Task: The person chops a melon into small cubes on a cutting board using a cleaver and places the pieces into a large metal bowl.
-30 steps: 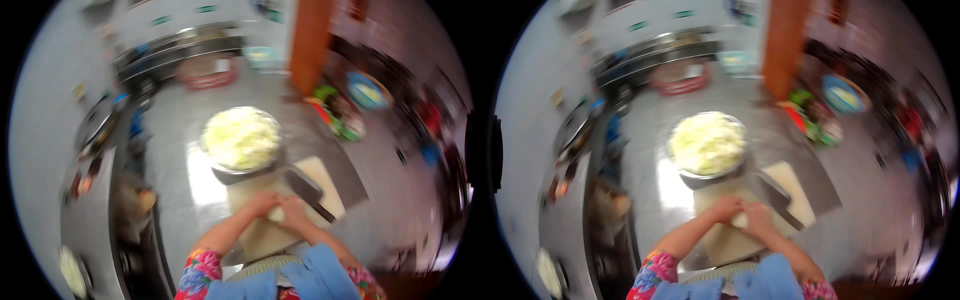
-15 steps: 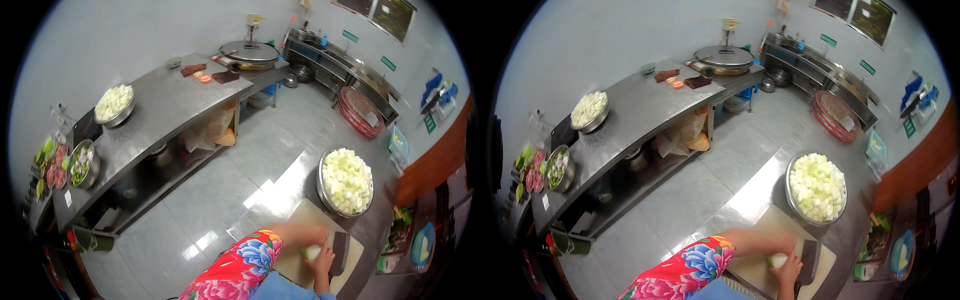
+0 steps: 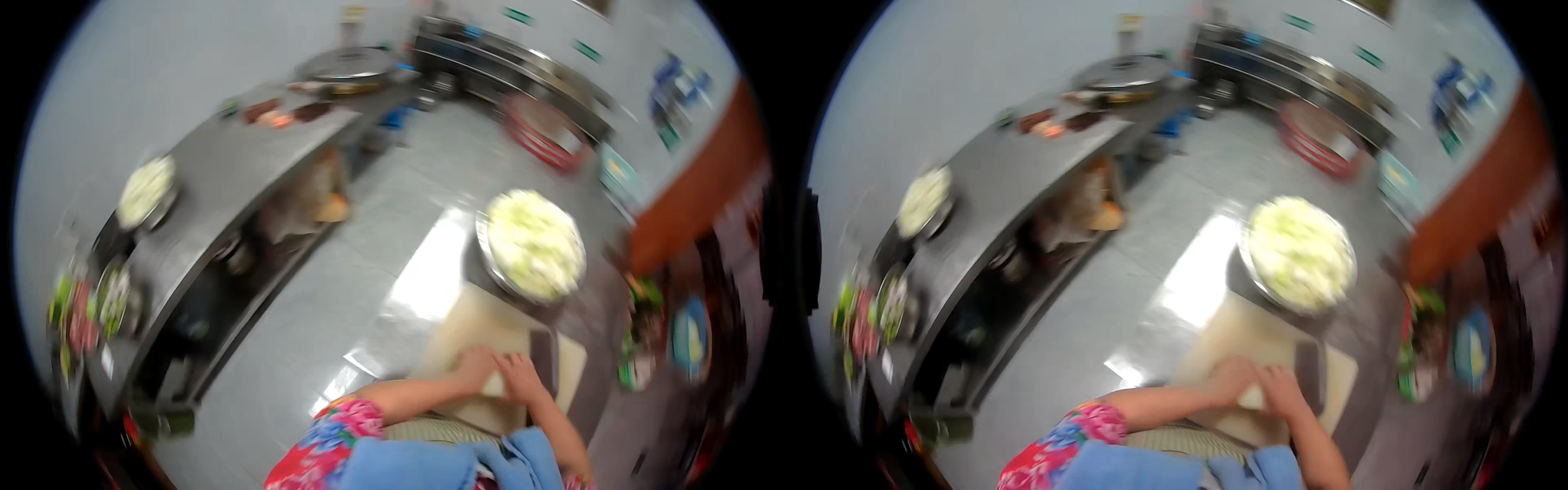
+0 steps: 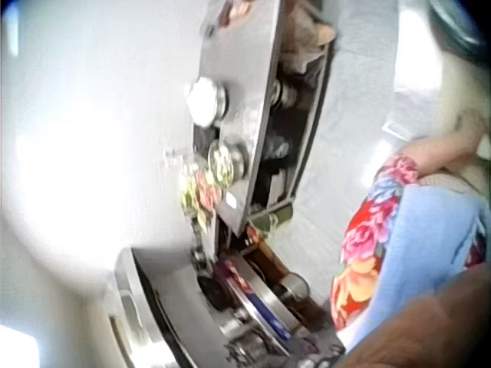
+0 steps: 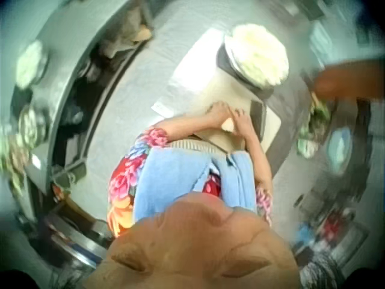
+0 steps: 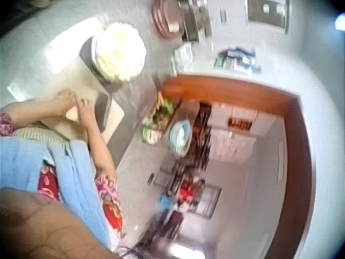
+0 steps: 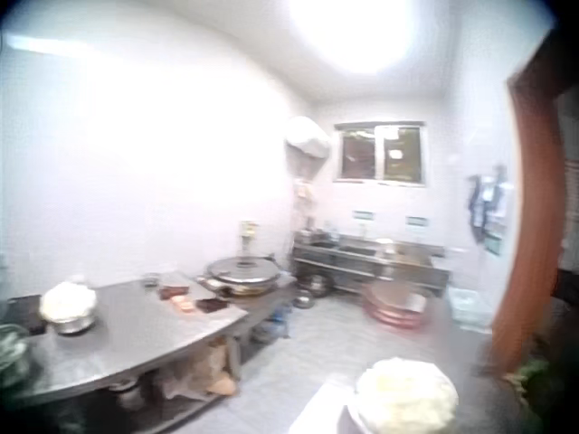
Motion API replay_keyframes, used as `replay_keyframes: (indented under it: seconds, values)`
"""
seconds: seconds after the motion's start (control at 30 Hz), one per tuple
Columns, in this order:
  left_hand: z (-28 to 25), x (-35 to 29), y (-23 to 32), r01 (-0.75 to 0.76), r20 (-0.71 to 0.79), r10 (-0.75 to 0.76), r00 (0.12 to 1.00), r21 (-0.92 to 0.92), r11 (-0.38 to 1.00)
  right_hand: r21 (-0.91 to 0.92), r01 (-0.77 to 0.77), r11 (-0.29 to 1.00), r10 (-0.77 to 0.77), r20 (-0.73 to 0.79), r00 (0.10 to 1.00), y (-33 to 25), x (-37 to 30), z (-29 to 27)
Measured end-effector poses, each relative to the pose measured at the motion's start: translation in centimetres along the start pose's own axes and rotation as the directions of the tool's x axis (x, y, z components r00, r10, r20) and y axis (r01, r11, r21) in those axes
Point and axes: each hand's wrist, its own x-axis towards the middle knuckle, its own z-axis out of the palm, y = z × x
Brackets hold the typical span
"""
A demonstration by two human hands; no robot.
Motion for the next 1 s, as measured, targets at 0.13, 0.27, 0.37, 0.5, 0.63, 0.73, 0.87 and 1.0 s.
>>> replay_keyframes:
  seconds: [0.13,0.27,0.37,0.5,0.63,0.73,0.87,1.0]
  values:
    - [-2.9,-0.9,1.0,0.07,0.07,-0.092,0.993,0.271,0.96,0.066,-0.001,0.998,-0.001,0.039,0.999,-0.3,0.6,-1.3]
    - [-2.1,0.1,1.3,0.087,0.172,-0.137,0.975,0.27,0.959,0.039,-0.081,0.996,0.081,0.015,0.997,-0.5,-0.5,-1.3]
    - [-2.1,-0.3,1.2,0.051,0.205,-0.115,0.972,0.293,0.955,-0.002,-0.129,0.992,0.128,-0.06,0.99,-1.2,-1.8,-0.7]
    - [-3.0,-0.4,0.9,0.033,0.283,-0.129,0.95,0.319,0.947,0.213,-0.303,0.929,0.345,-0.198,0.917,-2.8,-4.8,0.6]
    - [-4.1,-0.5,1.3,0.051,0.319,-0.15,0.936,0.299,0.953,0.397,-0.424,0.814,0.569,-0.396,0.721,-2.1,-9.8,6.1]
    - [-4.5,-0.5,1.8,-0.013,0.273,-0.093,0.958,0.363,0.932,0.538,-0.595,0.597,0.801,-0.353,0.484,-2.8,-13.4,9.0]
    - [-3.9,0.5,3.0,-0.079,0.248,-0.001,0.969,0.314,0.946,0.522,-0.737,0.43,0.903,-0.237,0.359,-1.7,-13.7,7.7]
    - [-2.2,1.6,3.9,-0.1,0.199,0.06,0.978,0.198,0.975,0.531,-0.703,0.474,0.867,-0.141,0.478,0.5,-11.9,8.0]
